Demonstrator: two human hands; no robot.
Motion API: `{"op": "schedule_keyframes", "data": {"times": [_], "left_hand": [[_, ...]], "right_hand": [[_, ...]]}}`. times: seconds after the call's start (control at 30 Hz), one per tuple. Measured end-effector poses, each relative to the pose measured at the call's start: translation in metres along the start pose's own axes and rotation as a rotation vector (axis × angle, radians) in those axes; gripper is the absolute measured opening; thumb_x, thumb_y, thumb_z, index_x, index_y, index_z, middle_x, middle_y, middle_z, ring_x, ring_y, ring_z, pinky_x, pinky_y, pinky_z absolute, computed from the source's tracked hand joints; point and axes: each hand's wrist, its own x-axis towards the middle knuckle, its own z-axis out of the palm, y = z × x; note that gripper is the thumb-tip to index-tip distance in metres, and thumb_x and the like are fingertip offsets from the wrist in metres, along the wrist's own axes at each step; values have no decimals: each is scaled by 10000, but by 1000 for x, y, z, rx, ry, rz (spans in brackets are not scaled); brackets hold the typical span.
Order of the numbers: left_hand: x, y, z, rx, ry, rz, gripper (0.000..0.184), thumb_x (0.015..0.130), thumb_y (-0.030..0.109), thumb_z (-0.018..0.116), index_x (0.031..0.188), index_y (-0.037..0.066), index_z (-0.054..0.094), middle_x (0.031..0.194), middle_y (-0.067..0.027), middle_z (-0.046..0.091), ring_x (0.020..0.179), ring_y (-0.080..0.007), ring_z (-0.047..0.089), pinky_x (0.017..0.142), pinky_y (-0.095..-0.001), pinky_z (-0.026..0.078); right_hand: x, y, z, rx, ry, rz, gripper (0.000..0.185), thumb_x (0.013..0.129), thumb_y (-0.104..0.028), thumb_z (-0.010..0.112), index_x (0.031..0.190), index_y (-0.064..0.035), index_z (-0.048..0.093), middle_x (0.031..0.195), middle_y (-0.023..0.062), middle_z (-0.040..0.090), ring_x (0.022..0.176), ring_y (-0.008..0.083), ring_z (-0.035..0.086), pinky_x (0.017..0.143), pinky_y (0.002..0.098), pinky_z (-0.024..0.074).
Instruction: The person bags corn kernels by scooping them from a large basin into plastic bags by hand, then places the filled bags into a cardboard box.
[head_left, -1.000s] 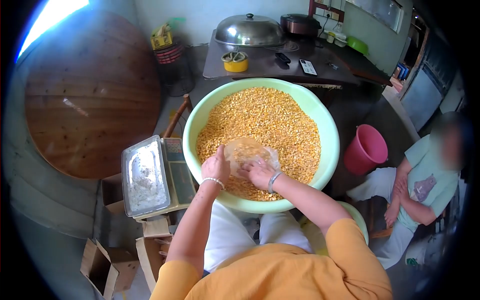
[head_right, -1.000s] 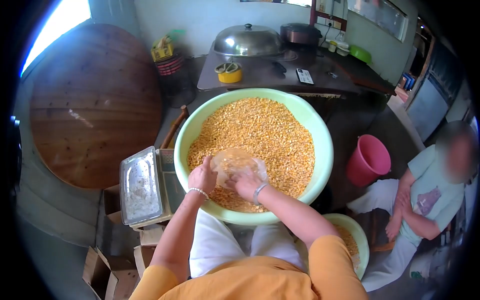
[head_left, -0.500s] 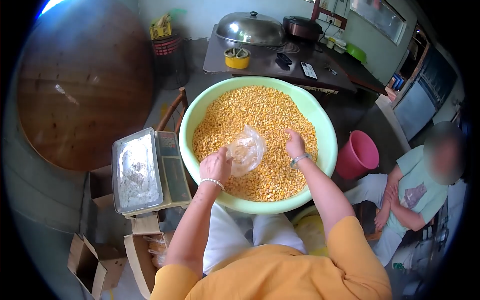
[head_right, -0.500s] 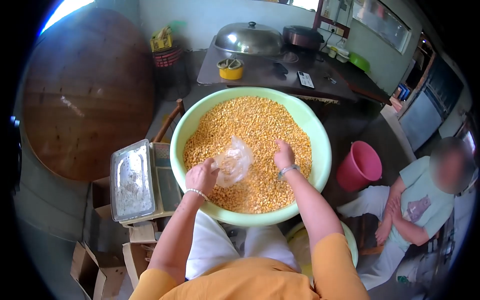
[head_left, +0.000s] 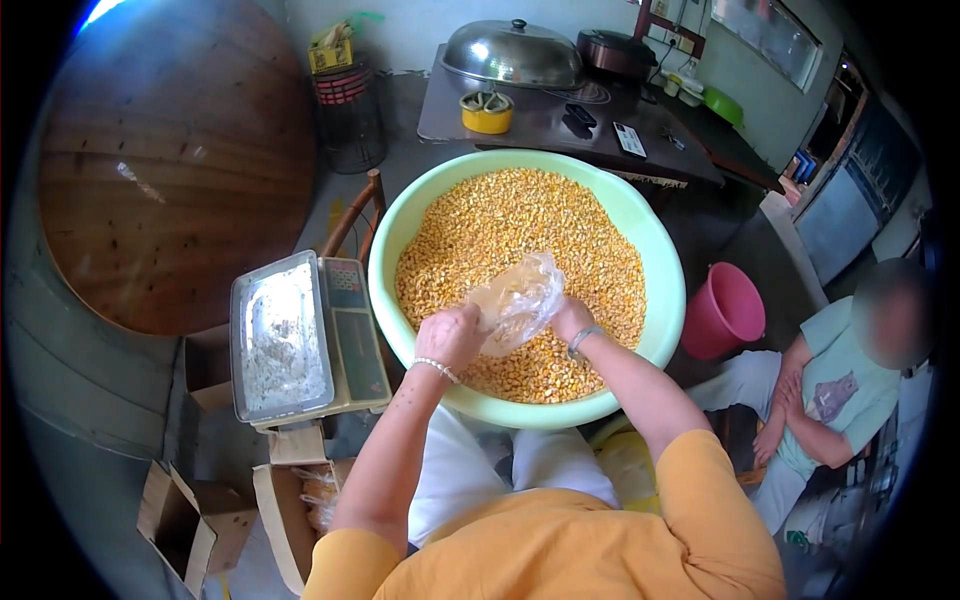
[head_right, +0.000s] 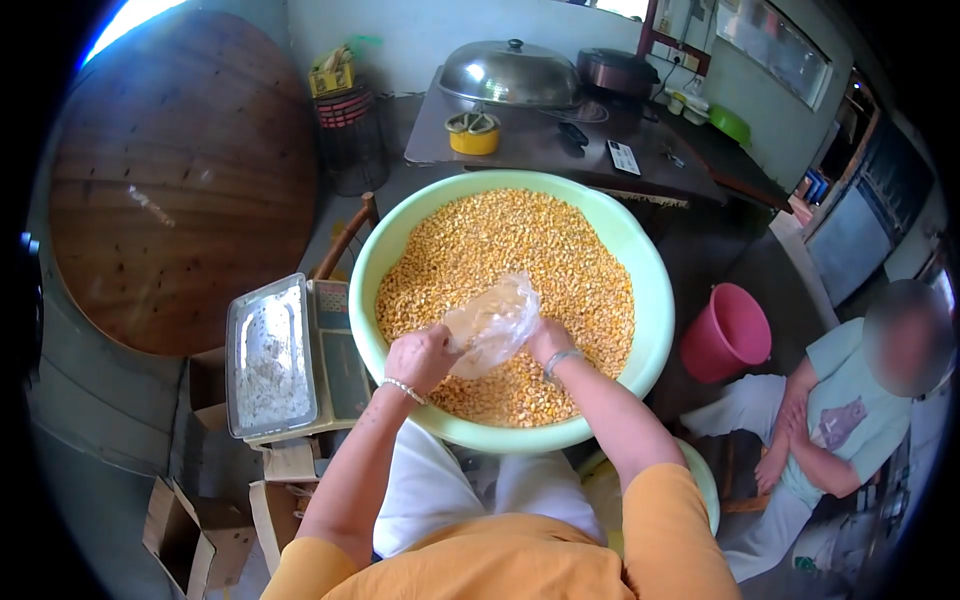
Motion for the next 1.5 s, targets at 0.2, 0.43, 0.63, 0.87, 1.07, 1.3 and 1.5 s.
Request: {"op": "schedule_keyframes", "data": {"times": [0.2,0.43,0.63,0.87,1.07,1.3,1.5], "left_hand": [[0,2,-2,45,-27,-15,245,770,297,630,769,56,582,712,-176,618,704,-337,610,655,-418,484],[2,-6,14,76,-46,11,197,790,260,592,782,64,575,713,-180,617,696,-339,609,643,-426,480],[1,-7,8,147,-102,71,164,786,207,549,807,48,584,671,-199,608,653,-348,607,615,-439,481],[5,-8,13,18,19,-79,142,809,180,523,838,42,537,706,-212,606,685,-377,595,631,-456,468],[3,-7,12,-18,5,-155,134,799,173,544,867,58,535,748,-203,614,730,-371,596,657,-455,463],[3,-10,15,51,-16,-137,186,781,126,539,958,66,536,799,-199,627,769,-358,606,694,-438,472],[3,-10,16,19,15,-140,233,804,182,572,1007,72,540,793,-203,621,770,-369,596,696,-438,463]], "right_hand": [[6,6,-54,1291,101,332,267,868,-286,551,724,-62,556,515,18,483,388,133,444,348,283,344],[-38,-130,-127,1494,-77,112,240,906,-276,505,784,-73,466,513,-49,373,345,47,291,291,208,214],[-27,-194,-83,1766,-234,173,253,907,-287,514,800,-61,468,504,-27,383,341,63,301,295,213,232],[8,-115,-8,1671,73,336,270,898,-311,522,791,-68,476,491,-12,382,311,91,308,289,246,241],[5,-89,11,1421,80,530,235,895,-235,515,767,-38,519,537,17,455,373,121,419,323,270,324],[13,-72,30,689,66,-126,219,837,-100,517,992,37,591,782,104,617,707,223,593,666,333,501],[-35,-80,-3,-124,-56,-736,219,705,-26,504,875,-43,641,842,175,624,803,334,596,721,408,475]]}}
